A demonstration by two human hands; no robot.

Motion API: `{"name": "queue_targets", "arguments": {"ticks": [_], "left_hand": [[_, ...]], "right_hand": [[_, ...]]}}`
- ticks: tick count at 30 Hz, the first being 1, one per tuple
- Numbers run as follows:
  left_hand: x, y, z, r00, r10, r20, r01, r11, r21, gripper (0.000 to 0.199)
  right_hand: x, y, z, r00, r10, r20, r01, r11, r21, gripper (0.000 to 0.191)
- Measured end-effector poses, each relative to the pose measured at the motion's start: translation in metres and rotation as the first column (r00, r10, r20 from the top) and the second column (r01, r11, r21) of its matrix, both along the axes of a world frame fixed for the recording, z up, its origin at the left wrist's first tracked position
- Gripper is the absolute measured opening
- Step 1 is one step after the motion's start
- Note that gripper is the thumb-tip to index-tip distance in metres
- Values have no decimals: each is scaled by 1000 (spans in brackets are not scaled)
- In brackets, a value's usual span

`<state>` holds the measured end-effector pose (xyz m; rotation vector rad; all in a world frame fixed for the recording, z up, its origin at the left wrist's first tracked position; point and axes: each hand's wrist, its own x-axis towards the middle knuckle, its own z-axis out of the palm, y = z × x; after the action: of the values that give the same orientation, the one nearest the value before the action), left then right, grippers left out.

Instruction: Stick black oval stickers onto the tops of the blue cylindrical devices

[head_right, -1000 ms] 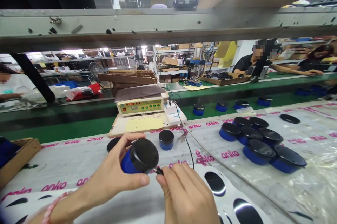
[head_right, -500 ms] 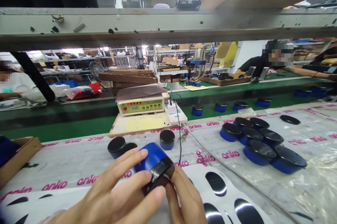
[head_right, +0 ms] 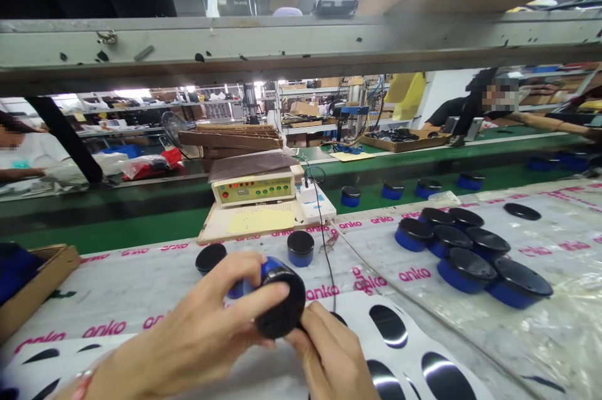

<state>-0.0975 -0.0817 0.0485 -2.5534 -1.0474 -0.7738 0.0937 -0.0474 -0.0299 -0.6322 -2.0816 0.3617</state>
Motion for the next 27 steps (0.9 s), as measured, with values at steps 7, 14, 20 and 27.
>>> {"name": "queue_targets", "arguments": {"ticks": [7, 14, 20, 27], "left_hand": [[-25, 65, -11, 914, 394, 92, -331, 859, -390, 53], [-52, 111, -41, 829, 557, 42, -411, 658, -631, 54], [10, 129, -46, 907, 345, 241, -68, 686, -725, 74], [12, 84, -15, 662, 230, 713, 585, 437, -683, 65]], "right_hand": [[23, 14, 23, 925, -379, 0, 345, 841, 417, 12], [48, 24, 27, 903, -429, -3, 418, 877, 236, 21], [40, 27, 11, 922, -341, 182, 315, 936, 158, 29], [44, 12, 30, 947, -320, 29, 305, 924, 231, 19]]}}
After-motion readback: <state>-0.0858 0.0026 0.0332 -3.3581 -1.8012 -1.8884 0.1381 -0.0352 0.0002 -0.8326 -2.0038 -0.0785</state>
